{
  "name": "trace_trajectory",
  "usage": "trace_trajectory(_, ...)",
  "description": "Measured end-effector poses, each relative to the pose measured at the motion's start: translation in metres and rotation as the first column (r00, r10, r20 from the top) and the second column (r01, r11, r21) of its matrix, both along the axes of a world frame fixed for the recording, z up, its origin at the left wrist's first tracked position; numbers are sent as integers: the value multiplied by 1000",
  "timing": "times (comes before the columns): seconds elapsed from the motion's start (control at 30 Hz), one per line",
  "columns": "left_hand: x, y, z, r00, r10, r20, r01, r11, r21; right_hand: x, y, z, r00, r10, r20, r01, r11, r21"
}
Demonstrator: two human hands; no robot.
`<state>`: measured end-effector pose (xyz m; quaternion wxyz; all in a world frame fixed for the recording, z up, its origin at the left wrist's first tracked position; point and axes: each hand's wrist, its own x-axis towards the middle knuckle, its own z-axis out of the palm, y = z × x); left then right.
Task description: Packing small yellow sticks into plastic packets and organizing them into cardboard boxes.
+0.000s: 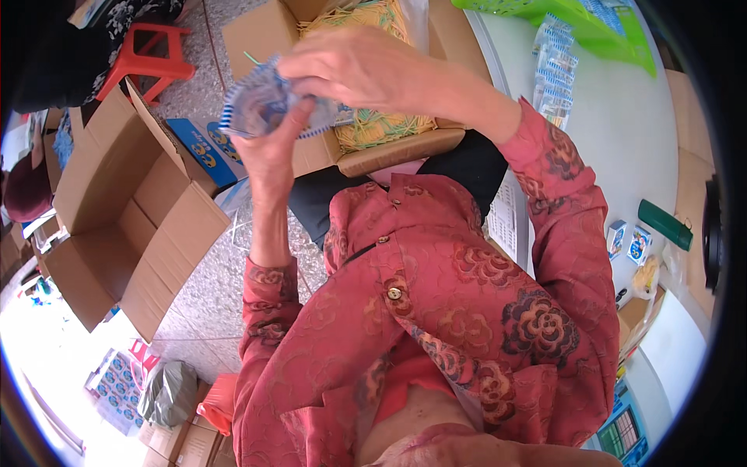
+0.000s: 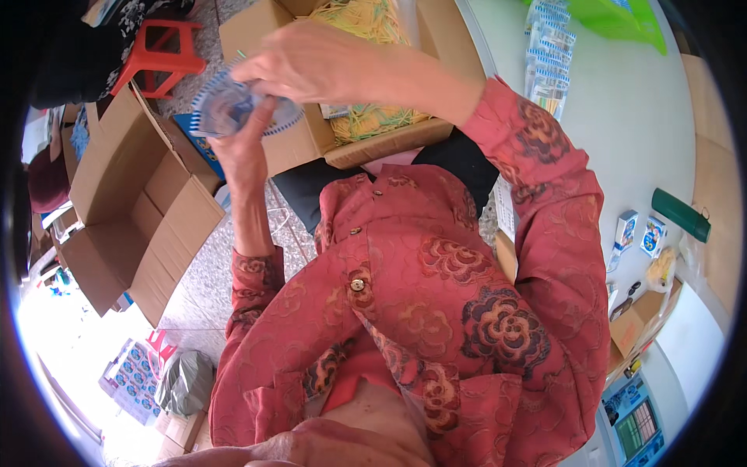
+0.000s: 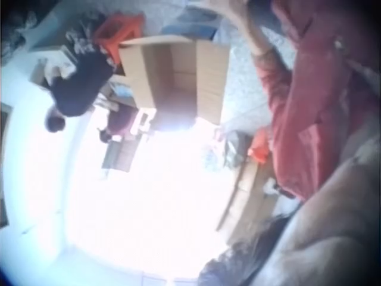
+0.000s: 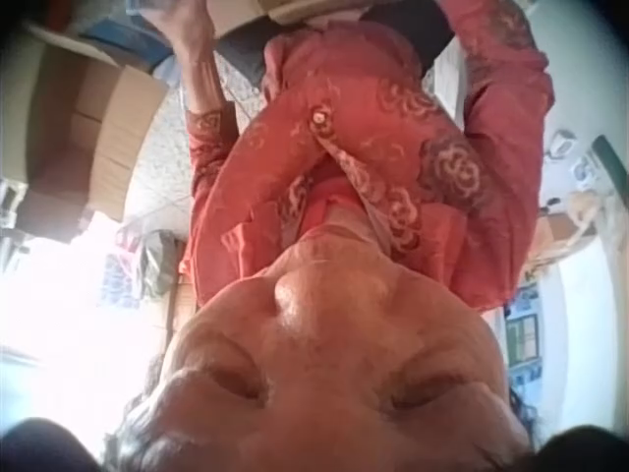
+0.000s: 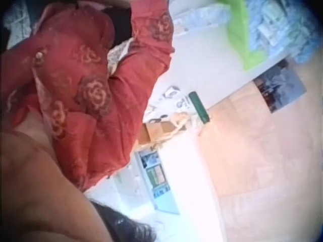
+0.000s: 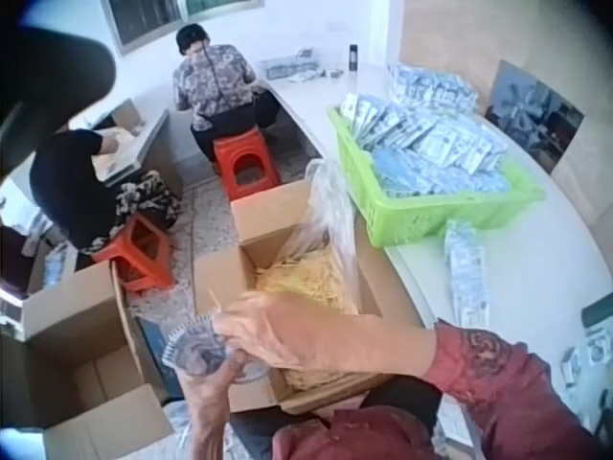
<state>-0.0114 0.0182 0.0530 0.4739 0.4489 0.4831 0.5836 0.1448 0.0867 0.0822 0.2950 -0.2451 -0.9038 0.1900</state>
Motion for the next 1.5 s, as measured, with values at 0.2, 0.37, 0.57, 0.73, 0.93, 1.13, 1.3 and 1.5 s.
trace_trajectory(0.2,-9,18,5,995,99,-24,-96,990,107,-19,11,10,999,24,-26,-22,996,87)
trace_trajectory(0.37,-1,16,-15,991,125,-38,-118,981,152,-18,12,1,997,75,22,-75,997,-32)
trace_trajectory(0.57,6,8,-29,978,64,199,-58,998,-37,-1,10,-7,990,130,53,-119,977,-176)
trace_trajectory(0.73,8,7,-44,987,50,156,-35,995,-92,31,11,-42,888,-262,-377,-236,443,-865)
trace_trajectory(0.93,5,-8,-51,982,93,166,-63,982,-180,74,23,-208,918,-348,193,357,510,-783)
trace_trajectory(1.13,6,-15,-52,980,99,174,-55,969,-243,106,38,-319,787,-412,460,612,619,-492)
trace_trajectory(1.3,8,-22,-56,976,101,191,-44,959,-280,79,40,-326,633,-341,695,678,676,-287)
trace_trajectory(1.5,6,-21,-56,986,68,154,-6,927,-375,45,44,-301,470,-278,838,804,527,-276)
